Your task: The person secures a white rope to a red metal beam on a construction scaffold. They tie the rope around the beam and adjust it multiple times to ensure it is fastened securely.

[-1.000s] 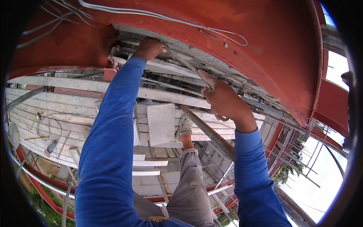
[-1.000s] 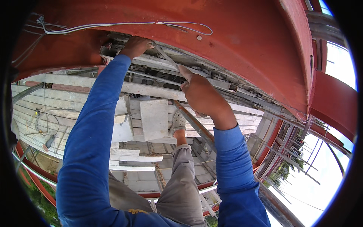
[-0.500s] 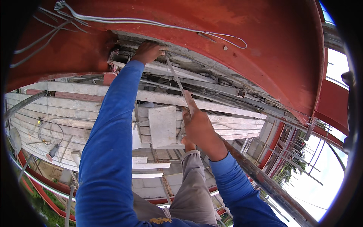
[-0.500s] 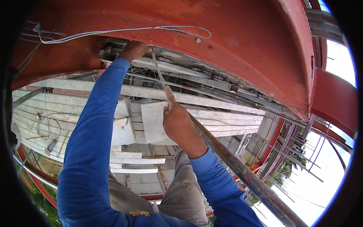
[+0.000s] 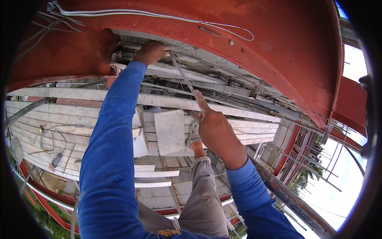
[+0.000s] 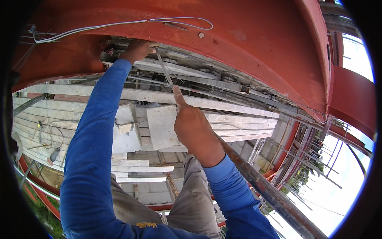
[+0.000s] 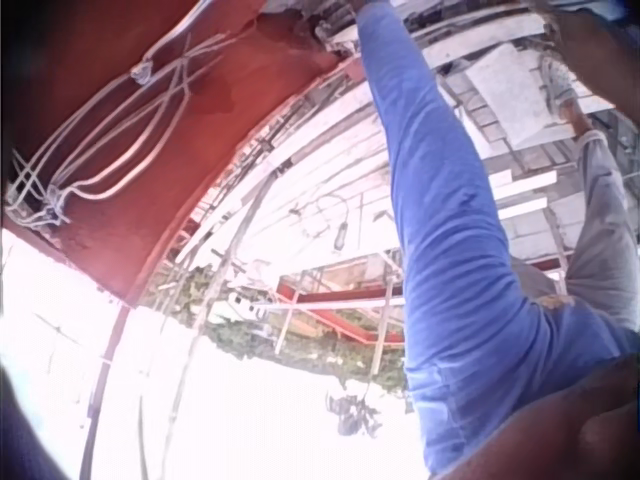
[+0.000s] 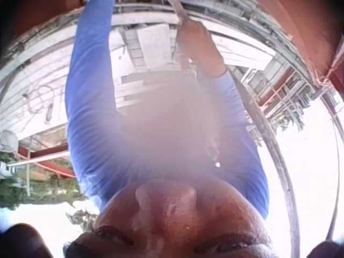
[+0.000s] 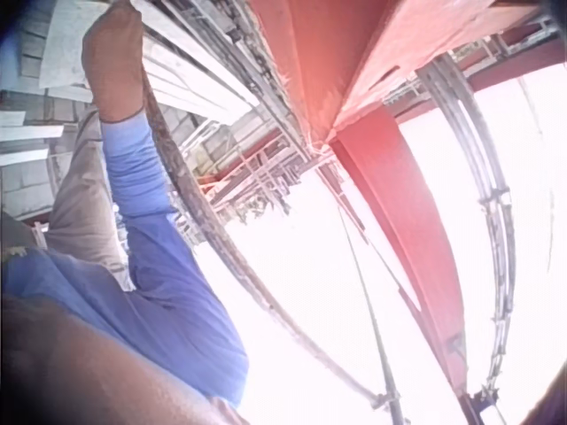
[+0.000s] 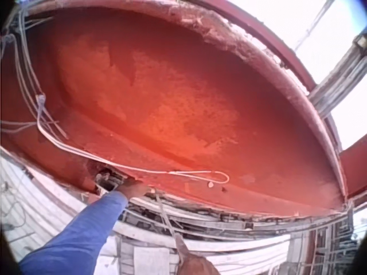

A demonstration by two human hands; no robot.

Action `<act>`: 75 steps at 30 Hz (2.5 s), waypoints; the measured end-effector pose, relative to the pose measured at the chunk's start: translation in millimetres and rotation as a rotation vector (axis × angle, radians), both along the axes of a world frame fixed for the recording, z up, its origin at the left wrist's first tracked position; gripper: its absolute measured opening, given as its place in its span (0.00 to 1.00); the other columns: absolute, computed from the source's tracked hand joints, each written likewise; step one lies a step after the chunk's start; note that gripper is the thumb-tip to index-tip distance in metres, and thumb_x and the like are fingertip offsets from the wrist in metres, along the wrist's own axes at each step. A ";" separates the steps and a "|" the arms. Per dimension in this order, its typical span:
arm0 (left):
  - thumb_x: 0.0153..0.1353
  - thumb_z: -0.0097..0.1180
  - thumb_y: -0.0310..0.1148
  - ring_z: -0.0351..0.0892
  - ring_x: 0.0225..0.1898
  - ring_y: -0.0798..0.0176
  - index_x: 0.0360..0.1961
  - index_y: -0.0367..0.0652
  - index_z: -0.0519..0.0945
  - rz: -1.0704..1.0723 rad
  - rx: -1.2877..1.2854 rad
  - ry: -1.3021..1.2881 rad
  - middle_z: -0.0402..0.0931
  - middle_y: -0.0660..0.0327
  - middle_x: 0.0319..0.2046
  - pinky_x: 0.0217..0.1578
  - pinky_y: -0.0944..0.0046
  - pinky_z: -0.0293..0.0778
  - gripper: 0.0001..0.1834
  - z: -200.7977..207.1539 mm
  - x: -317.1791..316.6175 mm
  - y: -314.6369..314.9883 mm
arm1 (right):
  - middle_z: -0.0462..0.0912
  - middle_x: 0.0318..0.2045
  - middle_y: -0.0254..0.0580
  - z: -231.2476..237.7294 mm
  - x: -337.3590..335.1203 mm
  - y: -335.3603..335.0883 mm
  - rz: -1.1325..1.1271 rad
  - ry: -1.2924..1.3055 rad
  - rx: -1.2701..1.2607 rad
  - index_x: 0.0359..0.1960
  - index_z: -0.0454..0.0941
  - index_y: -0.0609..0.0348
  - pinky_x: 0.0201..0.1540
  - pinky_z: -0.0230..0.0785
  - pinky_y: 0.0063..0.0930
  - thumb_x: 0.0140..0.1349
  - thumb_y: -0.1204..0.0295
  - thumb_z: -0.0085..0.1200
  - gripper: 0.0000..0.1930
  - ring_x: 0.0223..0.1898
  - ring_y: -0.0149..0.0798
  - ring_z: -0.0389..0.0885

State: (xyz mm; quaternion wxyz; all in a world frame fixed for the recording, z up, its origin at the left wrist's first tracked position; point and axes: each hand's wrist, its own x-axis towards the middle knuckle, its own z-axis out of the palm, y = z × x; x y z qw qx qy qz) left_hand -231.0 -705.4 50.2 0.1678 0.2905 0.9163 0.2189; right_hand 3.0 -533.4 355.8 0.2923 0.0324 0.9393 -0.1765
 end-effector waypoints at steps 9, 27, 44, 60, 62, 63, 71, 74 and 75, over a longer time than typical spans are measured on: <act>0.73 0.61 0.44 0.86 0.54 0.46 0.66 0.66 0.83 -0.002 0.046 0.069 0.88 0.53 0.50 0.58 0.44 0.79 0.21 -9.9 0.2 2.2 | 0.83 0.29 0.51 -31.9 38.3 -61.8 0.085 -0.137 0.120 0.83 0.47 0.64 0.30 0.82 0.36 0.81 0.64 0.45 0.36 0.27 0.41 0.88; 0.74 0.59 0.43 0.87 0.55 0.46 0.67 0.68 0.82 -0.033 -0.002 0.143 0.87 0.54 0.54 0.58 0.44 0.80 0.21 -9.6 -6.1 -4.7 | 0.77 0.28 0.33 -66.7 52.0 -95.7 -1.453 -0.632 -1.694 0.54 0.78 0.52 0.18 0.66 0.25 0.81 0.63 0.53 0.10 0.20 0.29 0.73; 0.74 0.56 0.55 0.85 0.56 0.46 0.67 0.63 0.82 -0.068 -0.081 -0.010 0.87 0.50 0.53 0.58 0.41 0.79 0.25 11.0 -4.1 2.1 | 0.88 0.26 0.42 -156.2 106.2 21.8 -1.059 0.102 -0.245 0.38 0.88 0.65 0.33 0.74 0.36 0.61 0.66 0.73 0.13 0.28 0.35 0.84; 0.74 0.56 0.56 0.84 0.60 0.46 0.69 0.62 0.81 -0.104 -0.037 0.039 0.86 0.53 0.57 0.62 0.45 0.78 0.26 -7.5 -15.0 4.1 | 0.67 0.26 0.26 -15.3 35.6 5.1 -1.628 -0.278 -1.460 0.69 0.74 0.56 0.19 0.59 0.19 0.80 0.71 0.50 0.19 0.20 0.24 0.59; 0.75 0.56 0.55 0.84 0.59 0.45 0.69 0.62 0.81 -0.075 -0.008 0.047 0.86 0.52 0.56 0.62 0.45 0.78 0.26 -12.8 -13.7 -3.7 | 0.65 0.25 0.24 8.2 12.8 -0.2 -1.309 -0.263 -1.028 0.73 0.71 0.55 0.18 0.54 0.18 0.79 0.71 0.50 0.23 0.20 0.22 0.57; 0.75 0.56 0.54 0.84 0.59 0.45 0.69 0.62 0.81 -0.087 -0.012 0.071 0.86 0.52 0.56 0.61 0.45 0.78 0.25 -14.8 -14.7 -7.2 | 0.64 0.24 0.22 13.2 5.5 0.1 -1.145 -0.248 -0.816 0.75 0.70 0.55 0.18 0.51 0.18 0.78 0.72 0.51 0.25 0.20 0.21 0.56; 0.74 0.59 0.47 0.84 0.58 0.45 0.67 0.62 0.82 -0.074 0.037 0.119 0.86 0.52 0.55 0.61 0.45 0.78 0.22 -18.1 -10.0 -6.0 | 0.85 0.34 0.58 9.4 11.9 -48.6 -0.030 0.129 -0.093 0.77 0.56 0.75 0.38 0.81 0.45 0.79 0.68 0.49 0.32 0.33 0.53 0.87; 0.74 0.59 0.47 0.84 0.58 0.45 0.67 0.61 0.82 -0.056 0.036 0.098 0.86 0.52 0.56 0.61 0.45 0.78 0.22 -14.2 -9.1 -6.4 | 0.78 0.29 0.40 5.8 10.6 -51.2 -0.983 -0.275 -0.979 0.77 0.62 0.65 0.28 0.75 0.35 0.83 0.56 0.46 0.31 0.24 0.36 0.77; 0.73 0.59 0.47 0.84 0.58 0.45 0.67 0.61 0.82 -0.041 0.024 0.101 0.86 0.51 0.56 0.61 0.45 0.78 0.22 -12.1 -8.4 -5.1 | 0.75 0.28 0.35 0.0 11.1 -52.8 -1.217 -0.360 -1.254 0.77 0.63 0.62 0.25 0.74 0.31 0.84 0.53 0.44 0.31 0.22 0.32 0.73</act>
